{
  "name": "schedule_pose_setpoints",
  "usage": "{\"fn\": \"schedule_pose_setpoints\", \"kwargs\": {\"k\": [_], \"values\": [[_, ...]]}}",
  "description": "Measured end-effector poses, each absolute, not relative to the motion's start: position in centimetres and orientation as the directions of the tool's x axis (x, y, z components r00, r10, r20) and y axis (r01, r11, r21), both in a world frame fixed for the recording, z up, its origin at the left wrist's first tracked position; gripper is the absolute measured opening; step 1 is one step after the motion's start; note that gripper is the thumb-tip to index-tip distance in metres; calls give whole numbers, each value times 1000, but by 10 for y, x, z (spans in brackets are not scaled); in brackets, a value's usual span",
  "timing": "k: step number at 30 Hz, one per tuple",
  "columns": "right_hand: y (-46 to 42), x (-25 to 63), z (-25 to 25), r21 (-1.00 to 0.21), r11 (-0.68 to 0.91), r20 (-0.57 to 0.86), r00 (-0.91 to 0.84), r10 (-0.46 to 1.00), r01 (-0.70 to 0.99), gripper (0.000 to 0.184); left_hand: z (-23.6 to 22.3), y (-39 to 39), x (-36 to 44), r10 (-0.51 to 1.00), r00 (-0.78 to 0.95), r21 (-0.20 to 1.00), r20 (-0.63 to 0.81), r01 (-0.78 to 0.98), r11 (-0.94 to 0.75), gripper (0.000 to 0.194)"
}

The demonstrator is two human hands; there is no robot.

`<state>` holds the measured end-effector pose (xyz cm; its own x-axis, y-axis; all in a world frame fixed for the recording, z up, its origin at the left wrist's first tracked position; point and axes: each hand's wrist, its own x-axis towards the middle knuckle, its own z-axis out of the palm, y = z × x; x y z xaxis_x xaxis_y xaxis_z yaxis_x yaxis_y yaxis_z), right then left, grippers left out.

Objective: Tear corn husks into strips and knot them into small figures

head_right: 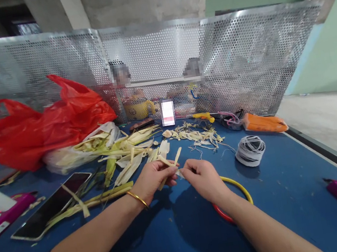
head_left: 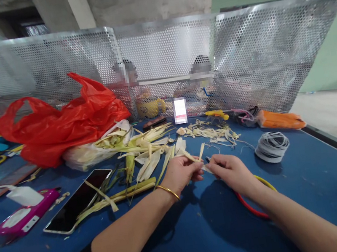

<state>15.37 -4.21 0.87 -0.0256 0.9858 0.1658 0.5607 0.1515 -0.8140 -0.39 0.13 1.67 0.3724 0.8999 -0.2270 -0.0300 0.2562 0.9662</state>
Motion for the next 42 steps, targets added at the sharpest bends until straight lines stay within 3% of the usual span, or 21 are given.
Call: {"fn": "schedule_pose_setpoints", "kwargs": {"k": [5,10,13,22,25,29,31,33,36,39,42], "values": [[-37,159,13,-904,99,126,36,991,416,33,15,1,-7,859,442,951,-260,-37,307,7],[-36,152,10,-969,86,104,66,992,231,34,13,-5,-8,756,582,935,-301,25,353,28],[-37,148,6,-973,93,123,132,984,210,35,10,-8,-7,737,602,930,-307,26,367,37],[-35,153,-4,-945,111,210,307,928,309,34,12,-9,-5,762,592,960,-262,85,265,22],[-34,159,3,-913,148,270,294,917,379,23,12,-10,-5,758,590,957,-279,102,272,22],[-37,160,15,-716,315,458,79,885,623,15,7,-12,-3,753,606,966,-257,144,215,22],[-40,156,16,-621,379,446,-88,891,686,12,5,-14,-2,762,601,970,-241,165,176,25],[-43,152,14,-593,390,417,-146,897,705,14,3,-14,-1,769,595,970,-233,197,142,29],[-44,147,8,-696,291,356,-36,934,656,18,1,-15,-2,769,605,972,-205,221,86,28],[-43,144,3,-855,127,224,139,965,503,18,3,-14,-3,762,625,978,-169,204,49,30],[-41,143,0,-931,40,141,255,957,363,23,5,-15,-3,736,656,980,-168,188,56,32]]}}
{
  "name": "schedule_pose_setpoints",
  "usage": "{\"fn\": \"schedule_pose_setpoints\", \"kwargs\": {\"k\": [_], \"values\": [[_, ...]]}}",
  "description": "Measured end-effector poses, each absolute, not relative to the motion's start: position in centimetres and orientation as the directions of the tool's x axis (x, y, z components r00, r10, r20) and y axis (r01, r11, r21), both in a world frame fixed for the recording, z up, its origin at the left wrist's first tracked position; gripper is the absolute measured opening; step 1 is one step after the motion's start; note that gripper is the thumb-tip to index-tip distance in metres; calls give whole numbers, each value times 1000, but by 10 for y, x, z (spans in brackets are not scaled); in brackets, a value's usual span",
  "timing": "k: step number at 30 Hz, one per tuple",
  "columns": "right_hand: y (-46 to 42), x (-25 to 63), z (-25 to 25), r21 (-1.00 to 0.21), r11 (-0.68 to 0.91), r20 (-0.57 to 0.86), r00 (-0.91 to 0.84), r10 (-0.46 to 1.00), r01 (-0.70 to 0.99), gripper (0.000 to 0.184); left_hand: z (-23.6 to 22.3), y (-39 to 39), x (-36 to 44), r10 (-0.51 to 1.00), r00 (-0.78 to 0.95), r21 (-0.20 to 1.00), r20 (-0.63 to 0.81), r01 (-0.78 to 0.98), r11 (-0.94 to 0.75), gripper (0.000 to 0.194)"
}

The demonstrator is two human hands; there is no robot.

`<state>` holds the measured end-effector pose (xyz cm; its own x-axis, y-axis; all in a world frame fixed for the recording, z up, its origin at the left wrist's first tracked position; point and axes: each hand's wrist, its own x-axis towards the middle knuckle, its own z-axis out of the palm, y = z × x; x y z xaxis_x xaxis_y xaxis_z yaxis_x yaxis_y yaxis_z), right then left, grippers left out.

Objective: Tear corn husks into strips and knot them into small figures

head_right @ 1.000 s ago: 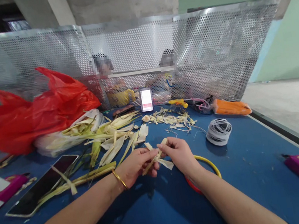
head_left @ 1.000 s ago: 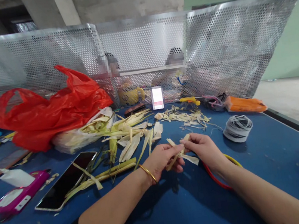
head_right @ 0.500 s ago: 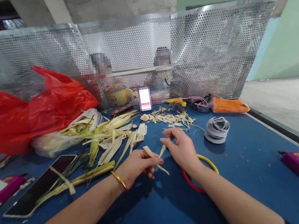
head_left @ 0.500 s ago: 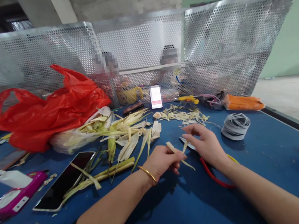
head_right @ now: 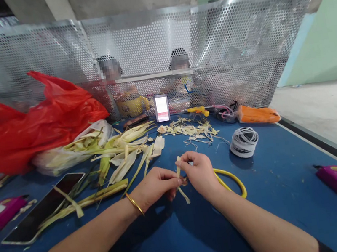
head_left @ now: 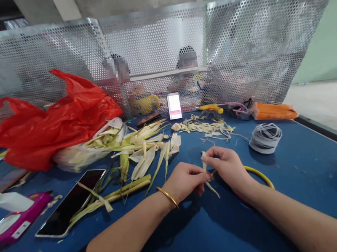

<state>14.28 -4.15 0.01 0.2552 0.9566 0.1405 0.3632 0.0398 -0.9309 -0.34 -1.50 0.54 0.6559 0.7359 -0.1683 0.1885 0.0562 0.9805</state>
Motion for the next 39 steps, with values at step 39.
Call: {"fn": "schedule_pose_setpoints", "kwargs": {"k": [39], "values": [[-43,164,15,-242,270,545,-99,833,932,18,14,4,-9,826,451,846,-339,-237,477,26]]}}
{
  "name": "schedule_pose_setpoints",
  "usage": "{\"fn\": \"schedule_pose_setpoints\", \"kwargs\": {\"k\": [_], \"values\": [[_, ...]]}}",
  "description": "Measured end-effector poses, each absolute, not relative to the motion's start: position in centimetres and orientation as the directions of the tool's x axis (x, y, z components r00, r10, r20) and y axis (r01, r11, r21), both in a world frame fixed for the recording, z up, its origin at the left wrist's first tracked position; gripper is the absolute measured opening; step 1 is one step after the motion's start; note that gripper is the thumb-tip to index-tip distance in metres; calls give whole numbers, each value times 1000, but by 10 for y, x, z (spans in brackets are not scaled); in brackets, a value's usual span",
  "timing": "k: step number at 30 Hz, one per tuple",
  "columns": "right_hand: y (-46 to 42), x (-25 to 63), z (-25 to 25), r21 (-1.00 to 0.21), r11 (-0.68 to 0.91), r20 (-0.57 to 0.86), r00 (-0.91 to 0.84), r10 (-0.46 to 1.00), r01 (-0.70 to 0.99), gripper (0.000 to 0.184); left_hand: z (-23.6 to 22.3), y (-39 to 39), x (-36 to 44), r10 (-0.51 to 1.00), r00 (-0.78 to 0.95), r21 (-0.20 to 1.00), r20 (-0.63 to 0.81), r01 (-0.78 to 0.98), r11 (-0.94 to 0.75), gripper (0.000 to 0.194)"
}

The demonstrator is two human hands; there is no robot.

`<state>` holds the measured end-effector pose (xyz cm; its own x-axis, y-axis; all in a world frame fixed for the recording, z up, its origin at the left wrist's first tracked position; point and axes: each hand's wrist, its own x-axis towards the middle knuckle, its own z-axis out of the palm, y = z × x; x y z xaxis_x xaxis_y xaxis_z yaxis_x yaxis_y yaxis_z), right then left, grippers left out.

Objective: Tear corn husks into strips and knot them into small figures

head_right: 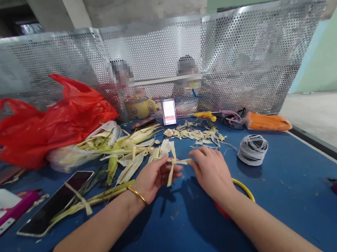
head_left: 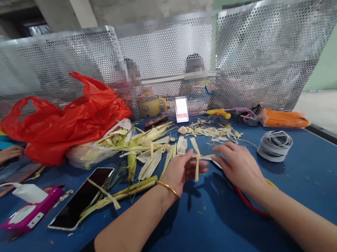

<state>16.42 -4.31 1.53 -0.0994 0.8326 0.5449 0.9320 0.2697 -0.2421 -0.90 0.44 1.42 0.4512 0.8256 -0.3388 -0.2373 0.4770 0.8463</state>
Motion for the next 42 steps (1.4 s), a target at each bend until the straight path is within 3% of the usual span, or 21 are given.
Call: {"fn": "schedule_pose_setpoints", "kwargs": {"k": [2,5,7,21,25,28,31,33,37,42], "values": [[-46,161,15,-83,393,630,-258,733,916,21,15,5,-9,819,458,826,-345,-267,497,28],[-50,153,13,92,600,541,-546,640,794,23,13,2,-7,848,460,863,-262,-282,419,17],[-51,149,10,153,648,491,-627,605,746,22,11,-1,-5,863,459,884,-212,-287,370,16],[-56,140,10,132,733,558,-661,501,667,29,10,-6,1,903,340,856,-261,-351,380,22],[-62,140,14,-10,790,662,-588,465,614,20,11,1,-3,905,344,863,-248,-345,368,22],[-60,145,14,-310,598,731,-217,647,739,17,12,4,-6,896,385,869,-224,-338,362,25],[-50,150,9,-603,288,519,92,849,743,28,13,2,-7,869,453,854,-197,-356,379,19],[-43,151,4,-707,175,327,97,940,685,37,13,-1,-7,860,469,823,-201,-395,408,22],[-39,152,-4,-757,140,188,8,982,638,35,14,-2,-8,847,482,773,-224,-441,456,33],[-43,151,0,-643,189,286,4,958,742,37,17,4,-13,815,531,828,-232,-331,452,28]]}}
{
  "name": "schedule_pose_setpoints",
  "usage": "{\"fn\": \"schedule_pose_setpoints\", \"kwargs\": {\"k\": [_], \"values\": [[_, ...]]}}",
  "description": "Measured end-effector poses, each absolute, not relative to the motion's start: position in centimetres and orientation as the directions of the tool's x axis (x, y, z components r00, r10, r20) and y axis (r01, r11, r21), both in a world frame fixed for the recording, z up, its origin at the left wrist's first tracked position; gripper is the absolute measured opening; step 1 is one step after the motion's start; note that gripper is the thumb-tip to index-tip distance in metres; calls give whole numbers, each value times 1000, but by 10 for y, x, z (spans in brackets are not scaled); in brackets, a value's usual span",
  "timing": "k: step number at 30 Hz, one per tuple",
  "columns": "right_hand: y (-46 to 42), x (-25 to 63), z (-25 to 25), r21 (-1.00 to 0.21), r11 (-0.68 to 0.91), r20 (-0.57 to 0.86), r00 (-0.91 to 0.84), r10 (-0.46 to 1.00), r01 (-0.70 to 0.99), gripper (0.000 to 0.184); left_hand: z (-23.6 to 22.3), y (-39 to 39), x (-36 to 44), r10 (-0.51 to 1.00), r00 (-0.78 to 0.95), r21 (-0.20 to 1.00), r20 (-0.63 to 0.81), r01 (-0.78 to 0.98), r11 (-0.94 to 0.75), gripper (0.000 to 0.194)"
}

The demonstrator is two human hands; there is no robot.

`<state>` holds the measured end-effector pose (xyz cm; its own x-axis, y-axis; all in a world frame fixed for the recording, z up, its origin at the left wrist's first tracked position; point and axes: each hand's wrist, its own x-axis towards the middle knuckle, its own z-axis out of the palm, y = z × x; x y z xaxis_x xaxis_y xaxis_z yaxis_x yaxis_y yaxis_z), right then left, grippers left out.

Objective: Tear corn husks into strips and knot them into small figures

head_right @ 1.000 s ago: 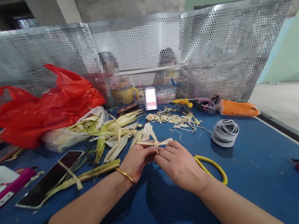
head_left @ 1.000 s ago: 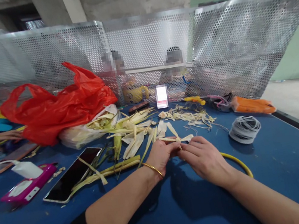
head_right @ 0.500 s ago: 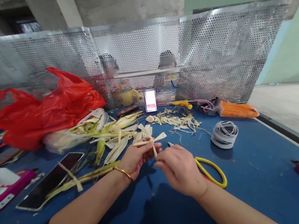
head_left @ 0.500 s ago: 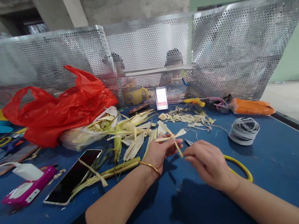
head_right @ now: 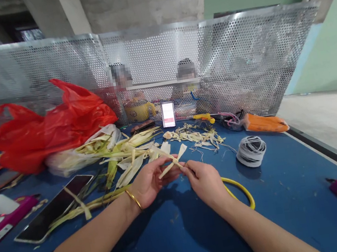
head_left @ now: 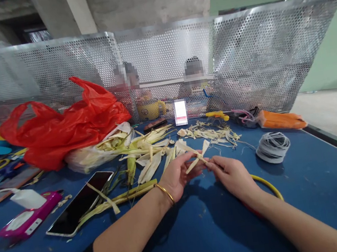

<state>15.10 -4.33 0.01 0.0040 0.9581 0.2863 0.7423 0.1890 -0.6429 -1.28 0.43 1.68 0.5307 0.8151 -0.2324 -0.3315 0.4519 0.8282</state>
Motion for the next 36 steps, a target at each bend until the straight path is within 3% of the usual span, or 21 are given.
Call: {"fn": "schedule_pose_setpoints", "kwargs": {"k": [4,9,13,16,20,22,24,29,33,36], "values": [[-45,149,4,-568,229,302,-58,952,791,34,16,5,-11,869,440,920,-226,-196,339,34],[-50,142,5,-521,301,300,-159,941,799,33,12,0,-3,929,304,954,-209,-144,262,12],[-57,137,6,-467,390,358,-234,904,794,31,10,-2,-2,919,308,947,-248,-125,298,9],[-54,142,8,-595,342,336,-161,928,727,37,13,3,-7,892,365,921,-267,-177,348,15],[-41,158,11,-775,237,372,120,920,586,31,19,13,-18,791,507,783,-343,-310,539,21],[-37,161,12,-831,243,344,119,931,500,26,19,14,-20,744,562,717,-362,-341,607,20],[-35,159,11,-873,253,280,4,960,417,26,18,13,-20,708,602,670,-369,-356,651,20],[-39,149,6,-881,233,187,-149,971,411,24,14,7,-18,624,712,677,-323,-287,678,26],[-42,149,5,-807,306,276,-136,952,506,21,14,6,-18,628,727,783,-277,-208,587,14],[-43,148,5,-787,314,297,-119,947,532,20,13,4,-16,657,711,833,-252,-187,521,18]]}}
